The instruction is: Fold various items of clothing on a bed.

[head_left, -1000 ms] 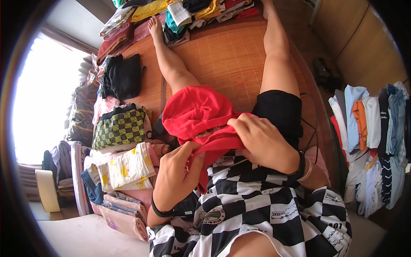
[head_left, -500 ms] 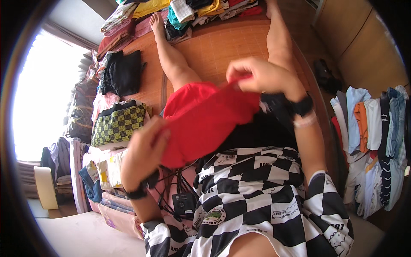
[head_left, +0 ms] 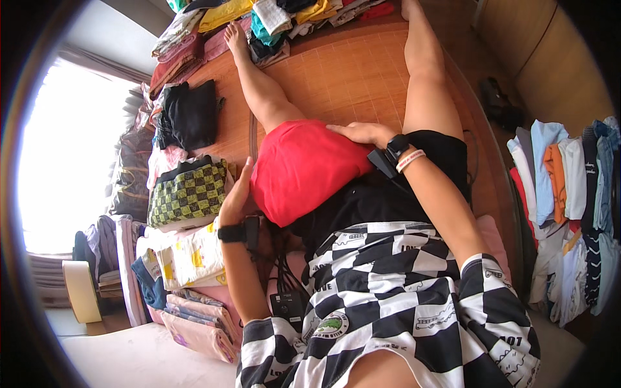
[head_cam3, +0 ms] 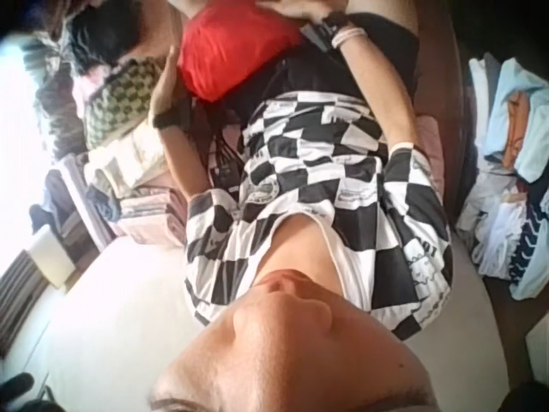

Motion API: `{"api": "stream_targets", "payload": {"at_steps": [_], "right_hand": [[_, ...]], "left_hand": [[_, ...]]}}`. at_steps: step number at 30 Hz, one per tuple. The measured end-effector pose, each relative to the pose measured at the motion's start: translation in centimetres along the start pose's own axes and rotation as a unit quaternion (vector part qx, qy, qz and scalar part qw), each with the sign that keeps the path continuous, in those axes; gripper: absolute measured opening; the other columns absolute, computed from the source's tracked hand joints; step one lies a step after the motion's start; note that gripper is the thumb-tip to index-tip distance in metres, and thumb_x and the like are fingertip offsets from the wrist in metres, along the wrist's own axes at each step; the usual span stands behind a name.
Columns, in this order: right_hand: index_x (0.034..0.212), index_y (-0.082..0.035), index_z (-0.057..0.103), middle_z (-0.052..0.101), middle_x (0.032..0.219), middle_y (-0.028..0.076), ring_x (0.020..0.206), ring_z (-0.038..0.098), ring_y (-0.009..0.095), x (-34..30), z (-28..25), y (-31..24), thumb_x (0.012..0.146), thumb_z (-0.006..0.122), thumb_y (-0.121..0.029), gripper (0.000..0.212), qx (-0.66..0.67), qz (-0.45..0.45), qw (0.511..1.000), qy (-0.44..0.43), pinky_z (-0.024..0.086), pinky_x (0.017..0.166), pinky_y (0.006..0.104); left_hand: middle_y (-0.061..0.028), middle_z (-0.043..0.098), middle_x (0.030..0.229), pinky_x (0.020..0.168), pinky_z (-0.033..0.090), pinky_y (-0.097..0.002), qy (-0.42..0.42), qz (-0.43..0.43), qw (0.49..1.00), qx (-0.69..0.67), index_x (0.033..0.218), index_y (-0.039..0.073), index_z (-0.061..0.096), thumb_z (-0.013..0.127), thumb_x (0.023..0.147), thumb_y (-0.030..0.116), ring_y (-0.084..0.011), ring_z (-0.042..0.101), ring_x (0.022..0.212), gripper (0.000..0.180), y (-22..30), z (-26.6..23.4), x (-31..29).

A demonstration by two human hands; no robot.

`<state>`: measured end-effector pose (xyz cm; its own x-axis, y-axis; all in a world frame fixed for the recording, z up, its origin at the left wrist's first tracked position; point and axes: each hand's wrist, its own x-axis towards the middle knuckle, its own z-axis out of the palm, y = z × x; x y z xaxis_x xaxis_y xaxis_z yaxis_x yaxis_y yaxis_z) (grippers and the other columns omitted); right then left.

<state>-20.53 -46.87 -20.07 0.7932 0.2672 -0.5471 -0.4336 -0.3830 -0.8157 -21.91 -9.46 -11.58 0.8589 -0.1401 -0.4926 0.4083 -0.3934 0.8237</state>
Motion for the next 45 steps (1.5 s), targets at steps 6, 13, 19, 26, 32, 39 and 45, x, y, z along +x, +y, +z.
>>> {"api": "stream_targets", "payload": {"at_steps": [6,13,19,26,32,39,45], "right_hand": [[0.153,0.0,0.05,0.049,0.158,0.019,0.143,0.049,0.029,-1.5,1.5,-1.1,0.087,0.069,-0.073,0.1,0.065,0.022,0.997,-0.037,0.039,0.118,0.0412],[0.147,0.003,0.054,0.06,0.147,0.016,0.134,0.057,0.021,-1.6,0.4,-0.3,0.084,0.088,-0.042,0.085,0.246,0.003,0.969,-0.018,0.044,0.115,0.0357],[0.143,0.004,0.053,0.068,0.132,0.015,0.118,0.068,0.024,-4.0,-0.5,-1.3,0.082,0.089,-0.023,0.075,0.427,-0.114,0.888,-0.128,0.052,0.108,0.0366],[0.143,0.002,0.052,0.065,0.137,0.013,0.122,0.064,0.022,-3.9,-2.7,-0.5,0.086,0.085,-0.014,0.068,0.229,-0.192,0.95,0.091,0.051,0.108,0.037],[0.129,0.004,0.055,0.064,0.121,0.027,0.109,0.066,0.043,-10.2,2.4,-10.2,0.077,0.083,-0.014,0.061,-0.204,-0.415,0.81,0.362,0.055,0.091,0.0476],[0.099,0.01,0.063,0.067,0.104,0.024,0.096,0.067,0.04,-12.7,5.5,-12.3,0.077,0.082,-0.021,0.043,-0.162,-0.449,0.797,0.371,0.053,0.09,0.0473],[0.11,0.003,0.064,0.07,0.108,0.014,0.105,0.07,0.027,-12.4,0.1,-11.7,0.091,0.073,-0.011,0.026,-0.058,-0.484,0.833,0.259,0.055,0.097,0.0367]], "left_hand": [[-0.0142,0.072,0.124,0.089,0.06,-0.0322,-0.103,-0.008,0.966,-0.236,0.132,-0.005,0.063,0.07,0.102,0.025,-0.0207,0.073,0.106,0.043,-1.0,1.0,-2.0],[-0.0155,0.073,0.121,0.089,0.06,-0.0325,-0.065,0.05,0.986,-0.147,0.129,-0.006,0.063,0.074,0.1,0.024,-0.0218,0.074,0.102,0.043,-1.6,2.0,-1.8],[-0.0167,0.072,0.122,0.093,0.06,-0.0374,-0.036,0.044,0.942,-0.331,0.129,-0.003,0.063,0.073,0.099,0.021,-0.0251,0.074,0.105,0.04,0.0,1.9,-2.4],[-0.0156,0.071,0.126,0.104,0.055,-0.0418,-0.126,0.026,0.899,-0.419,0.133,-0.001,0.06,0.065,0.103,0.021,-0.028,0.07,0.115,0.037,2.6,2.2,-3.4],[-0.0094,0.071,0.118,0.09,0.057,-0.0344,-0.036,0.151,0.961,-0.227,0.132,0.002,0.061,0.071,0.101,0.034,-0.0181,0.07,0.105,0.045,8.6,5.4,-4.5],[-0.0057,0.069,0.104,0.075,0.053,-0.0292,-0.142,0.226,0.955,-0.128,0.124,-0.001,0.063,0.07,0.101,0.035,-0.0124,0.066,0.088,0.044,16.8,13.8,0.1],[-0.0087,0.069,0.106,0.08,0.058,-0.0324,-0.272,0.243,0.917,-0.16,0.12,-0.002,0.065,0.056,0.107,0.015,-0.0164,0.068,0.091,0.023,16.2,14.2,7.7]]}}
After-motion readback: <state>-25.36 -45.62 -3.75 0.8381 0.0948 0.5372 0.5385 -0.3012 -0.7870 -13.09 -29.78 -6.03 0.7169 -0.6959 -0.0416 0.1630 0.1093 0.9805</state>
